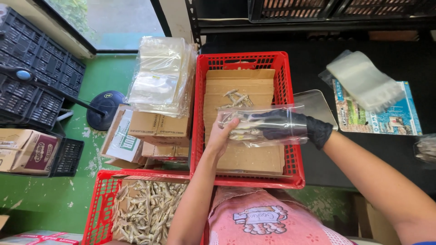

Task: The person places small dried fish from a crate into plastic bags, weighs the bags on a digital scale, and adjusts the quantity in the bags by hand.

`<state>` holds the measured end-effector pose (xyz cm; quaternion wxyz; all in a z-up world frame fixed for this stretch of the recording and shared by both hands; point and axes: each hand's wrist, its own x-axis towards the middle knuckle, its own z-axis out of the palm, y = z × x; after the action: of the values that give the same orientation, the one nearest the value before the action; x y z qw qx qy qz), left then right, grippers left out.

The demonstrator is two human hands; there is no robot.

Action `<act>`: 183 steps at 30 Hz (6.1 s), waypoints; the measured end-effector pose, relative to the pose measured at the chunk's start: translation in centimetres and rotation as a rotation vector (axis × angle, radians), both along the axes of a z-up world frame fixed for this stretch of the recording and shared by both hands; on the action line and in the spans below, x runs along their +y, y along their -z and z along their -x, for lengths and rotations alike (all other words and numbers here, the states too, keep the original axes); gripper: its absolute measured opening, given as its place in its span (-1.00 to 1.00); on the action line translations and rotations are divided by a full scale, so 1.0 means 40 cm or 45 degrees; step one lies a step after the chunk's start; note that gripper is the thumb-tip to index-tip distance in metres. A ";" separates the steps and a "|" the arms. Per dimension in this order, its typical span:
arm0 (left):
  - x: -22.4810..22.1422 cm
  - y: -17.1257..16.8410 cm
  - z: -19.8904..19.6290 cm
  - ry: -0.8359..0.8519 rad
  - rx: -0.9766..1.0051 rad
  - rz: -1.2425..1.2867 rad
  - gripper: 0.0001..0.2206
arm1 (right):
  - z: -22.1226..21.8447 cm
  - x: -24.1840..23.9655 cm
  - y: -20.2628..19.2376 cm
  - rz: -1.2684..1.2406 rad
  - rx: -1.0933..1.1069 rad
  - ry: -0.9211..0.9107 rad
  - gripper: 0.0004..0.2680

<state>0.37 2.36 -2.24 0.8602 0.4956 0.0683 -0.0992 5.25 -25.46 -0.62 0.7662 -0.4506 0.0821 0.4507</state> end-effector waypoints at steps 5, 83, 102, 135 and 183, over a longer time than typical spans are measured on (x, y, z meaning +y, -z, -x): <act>-0.003 -0.067 0.015 -0.117 0.067 -0.037 -0.59 | -0.084 -0.024 0.097 -0.003 0.114 0.015 -0.65; 0.064 -0.075 0.016 -0.505 0.782 0.762 -0.65 | -0.292 0.180 0.371 1.552 -1.356 0.098 -0.73; 0.060 -0.107 0.005 -0.451 0.809 0.734 -0.60 | -0.166 0.209 0.358 1.644 -1.293 -0.071 -0.73; 0.094 -0.130 0.026 -0.308 0.007 -0.346 -0.48 | 0.054 0.030 -0.352 0.628 -0.734 0.231 -0.89; 0.023 -0.053 -0.004 -0.195 -0.056 -0.158 -0.52 | 0.054 0.007 -0.230 0.046 -0.401 0.226 -0.61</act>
<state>0.55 3.27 -0.12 0.8341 0.5434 0.0931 -0.0180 3.08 -25.19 8.60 0.7982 -0.5203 0.0084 0.3036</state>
